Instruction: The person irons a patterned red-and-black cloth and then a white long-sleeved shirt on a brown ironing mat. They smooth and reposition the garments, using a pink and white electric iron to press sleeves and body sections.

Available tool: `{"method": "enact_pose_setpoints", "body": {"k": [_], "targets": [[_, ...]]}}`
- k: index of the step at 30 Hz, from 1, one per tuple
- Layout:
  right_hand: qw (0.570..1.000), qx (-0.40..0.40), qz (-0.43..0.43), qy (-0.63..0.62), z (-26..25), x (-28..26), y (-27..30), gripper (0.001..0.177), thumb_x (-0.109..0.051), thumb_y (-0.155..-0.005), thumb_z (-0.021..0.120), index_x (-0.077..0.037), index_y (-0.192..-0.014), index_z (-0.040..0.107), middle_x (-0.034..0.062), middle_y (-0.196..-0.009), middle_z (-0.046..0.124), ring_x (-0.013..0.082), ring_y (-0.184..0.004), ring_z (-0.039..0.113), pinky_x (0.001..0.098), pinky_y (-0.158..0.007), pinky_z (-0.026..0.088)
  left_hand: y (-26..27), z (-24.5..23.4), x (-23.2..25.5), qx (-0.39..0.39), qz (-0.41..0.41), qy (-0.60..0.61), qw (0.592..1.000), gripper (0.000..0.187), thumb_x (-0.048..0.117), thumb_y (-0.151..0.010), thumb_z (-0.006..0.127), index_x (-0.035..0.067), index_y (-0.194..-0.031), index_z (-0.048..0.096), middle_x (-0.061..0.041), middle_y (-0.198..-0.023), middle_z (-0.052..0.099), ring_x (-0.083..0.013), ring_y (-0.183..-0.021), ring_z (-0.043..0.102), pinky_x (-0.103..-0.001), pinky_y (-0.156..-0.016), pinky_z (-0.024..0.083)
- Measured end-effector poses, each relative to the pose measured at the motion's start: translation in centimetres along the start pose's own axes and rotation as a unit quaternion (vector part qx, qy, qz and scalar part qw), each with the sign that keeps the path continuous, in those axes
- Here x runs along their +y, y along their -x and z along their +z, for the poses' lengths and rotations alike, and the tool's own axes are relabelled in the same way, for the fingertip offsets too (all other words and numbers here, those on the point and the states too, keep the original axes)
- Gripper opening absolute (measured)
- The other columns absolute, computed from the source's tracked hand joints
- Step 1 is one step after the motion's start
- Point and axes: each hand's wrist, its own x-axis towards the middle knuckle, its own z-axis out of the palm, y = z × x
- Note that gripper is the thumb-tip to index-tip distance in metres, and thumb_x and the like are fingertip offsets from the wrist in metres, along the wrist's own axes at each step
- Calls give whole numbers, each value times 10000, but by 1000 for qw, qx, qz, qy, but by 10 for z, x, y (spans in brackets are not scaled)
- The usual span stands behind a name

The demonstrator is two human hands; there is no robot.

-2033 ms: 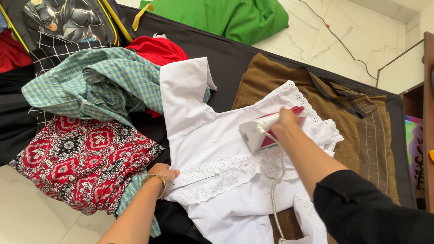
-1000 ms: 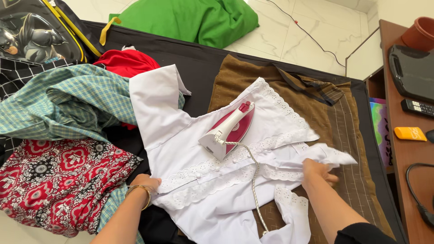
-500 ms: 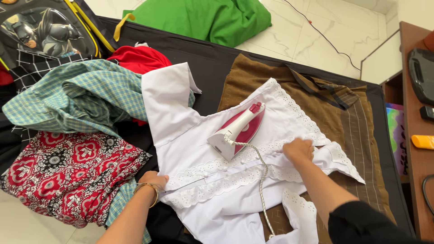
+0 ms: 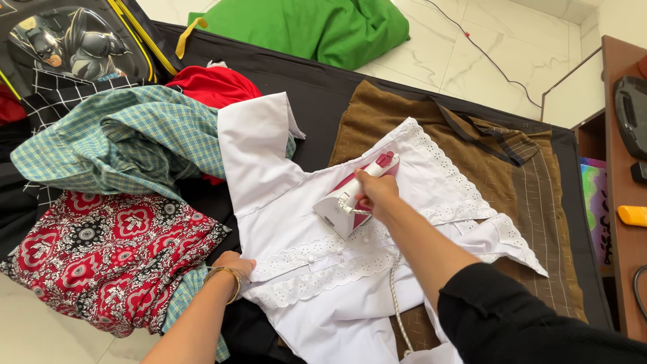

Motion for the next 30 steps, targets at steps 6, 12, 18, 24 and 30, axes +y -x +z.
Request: {"method": "enact_pose_setpoints", "body": {"k": [6,12,18,24,30], "targets": [[991,88,37,-92,12,26,15,382,-312,-930,736,57,-870,654,167,-664,690,222,-430,609,355,-430,508,-1,-2,3,-5,5,-13,1000,590,395,-881,776,77,-1364,660,-170,-1372,656,-342,-1259,650,-415,-1069,511],[966,159,48,-198,-37,21,-32,342,-332,-962,669,4,-934,611,152,-714,672,215,-502,634,375,-453,568,-5,2,-3,-3,3,7,1000,591,395,-881,773,57,-1354,667,-193,-1357,671,-356,-1253,655,-434,-1058,515],[957,200,37,-206,-75,18,-70,336,-331,-986,698,-5,-969,620,119,-711,675,188,-494,591,326,-481,486,-9,5,-1,-7,9,-16,1000,574,396,-888,757,71,-1352,670,-181,-1360,671,-350,-1245,665,-428,-1061,517],[975,89,55,-194,-5,50,-19,352,-347,-971,690,-3,-975,615,148,-705,666,220,-479,593,334,-462,524,1,-4,1,-11,8,1,1000,572,386,-886,768,65,-1349,669,-186,-1351,676,-347,-1238,667,-428,-1052,522],[969,132,66,-198,-6,44,-20,398,-346,-979,679,48,-986,620,173,-730,677,243,-514,608,363,-460,542,20,-12,6,-10,-10,9,1000,522,392,-901,761,45,-1287,706,-207,-1301,698,-373,-1206,677,-453,-1021,533]]}}
